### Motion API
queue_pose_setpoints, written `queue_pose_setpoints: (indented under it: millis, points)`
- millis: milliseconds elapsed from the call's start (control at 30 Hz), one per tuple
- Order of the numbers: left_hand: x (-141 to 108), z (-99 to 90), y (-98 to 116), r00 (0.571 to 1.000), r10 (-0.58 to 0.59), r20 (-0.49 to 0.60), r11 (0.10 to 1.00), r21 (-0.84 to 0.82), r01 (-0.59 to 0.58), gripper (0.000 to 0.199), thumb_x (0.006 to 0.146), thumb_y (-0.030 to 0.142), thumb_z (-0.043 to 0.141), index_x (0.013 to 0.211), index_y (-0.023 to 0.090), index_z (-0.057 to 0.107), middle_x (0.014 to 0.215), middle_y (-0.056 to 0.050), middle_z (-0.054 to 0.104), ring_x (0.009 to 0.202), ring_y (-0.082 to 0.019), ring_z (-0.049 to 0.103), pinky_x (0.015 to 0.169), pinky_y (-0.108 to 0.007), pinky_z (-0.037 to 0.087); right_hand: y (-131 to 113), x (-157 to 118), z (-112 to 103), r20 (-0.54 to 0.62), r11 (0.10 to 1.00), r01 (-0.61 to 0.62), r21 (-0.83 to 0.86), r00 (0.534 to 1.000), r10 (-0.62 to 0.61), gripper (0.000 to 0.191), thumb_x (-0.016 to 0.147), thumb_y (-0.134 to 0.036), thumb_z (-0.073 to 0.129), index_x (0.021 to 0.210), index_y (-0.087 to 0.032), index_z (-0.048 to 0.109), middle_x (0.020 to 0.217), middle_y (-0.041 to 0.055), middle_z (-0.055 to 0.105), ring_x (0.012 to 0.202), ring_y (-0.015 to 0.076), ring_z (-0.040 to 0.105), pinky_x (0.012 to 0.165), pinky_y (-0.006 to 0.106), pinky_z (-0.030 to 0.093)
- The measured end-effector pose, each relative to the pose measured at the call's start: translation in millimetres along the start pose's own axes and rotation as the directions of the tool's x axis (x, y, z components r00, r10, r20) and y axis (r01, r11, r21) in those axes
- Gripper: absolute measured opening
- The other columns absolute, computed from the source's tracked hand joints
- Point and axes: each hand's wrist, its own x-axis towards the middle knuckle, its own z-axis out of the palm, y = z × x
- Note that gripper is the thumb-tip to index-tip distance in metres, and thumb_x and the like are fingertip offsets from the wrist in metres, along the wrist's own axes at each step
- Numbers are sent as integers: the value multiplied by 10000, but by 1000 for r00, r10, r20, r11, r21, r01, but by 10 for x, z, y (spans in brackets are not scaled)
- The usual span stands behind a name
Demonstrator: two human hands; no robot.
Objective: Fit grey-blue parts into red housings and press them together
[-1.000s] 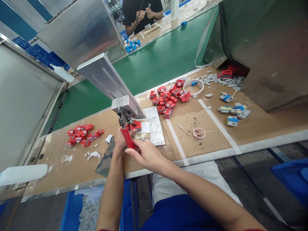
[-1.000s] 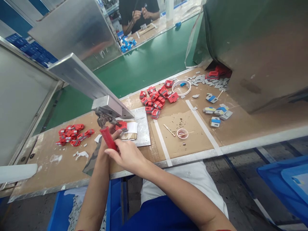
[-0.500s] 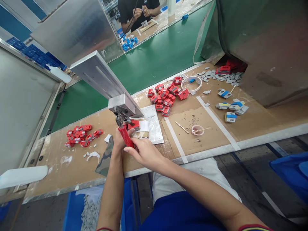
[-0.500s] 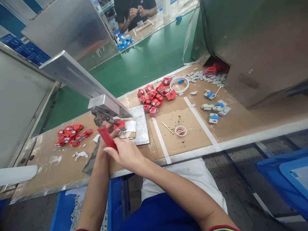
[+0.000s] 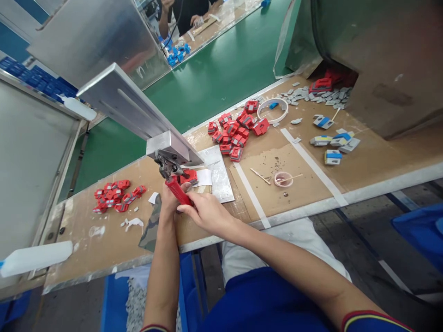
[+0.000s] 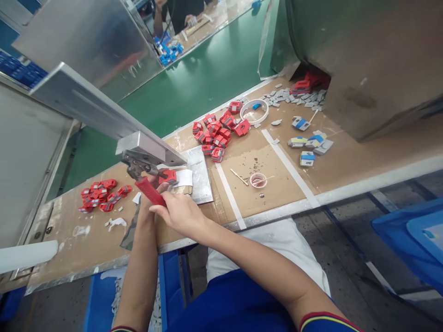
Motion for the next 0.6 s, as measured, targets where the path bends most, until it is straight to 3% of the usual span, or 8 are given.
queue_pose_setpoints:
  millis: [200,367,533,600]
  points:
    - [-37,60,118,999,42,29,998,-45,-41,382,677,433,838,913,172,688,878,-58,733,838,-218,689,735,-296,568,15,44,-34,-38,989,-126,-71,992,124,463,1035,-519,519,1256,-131,643,1024,160,780,948,285,750,753,309,488]
    - [-22,20,96,998,24,53,999,-33,-23,443,649,442,858,961,172,696,981,-79,746,876,-225,696,813,-324,565,139,-65,-25,-51,990,-134,54,989,136,420,1008,-490,595,1191,-125,696,902,122,788,897,267,752,724,292,469]
    - [-191,-172,184,1000,-11,-4,998,65,11,422,701,473,823,976,171,718,989,-100,768,972,-263,717,899,-374,569,345,-734,-214,63,937,20,350,997,-45,212,1006,-349,609,1057,-188,737,735,17,750,659,173,689,632,250,455]
    - [-390,-272,255,994,-42,-101,993,108,53,397,725,456,811,985,169,725,999,-97,773,965,-244,720,883,-348,571,463,-1133,-413,54,929,-29,369,998,10,232,1000,-386,589,1008,-219,749,717,11,740,618,166,666,593,250,466]
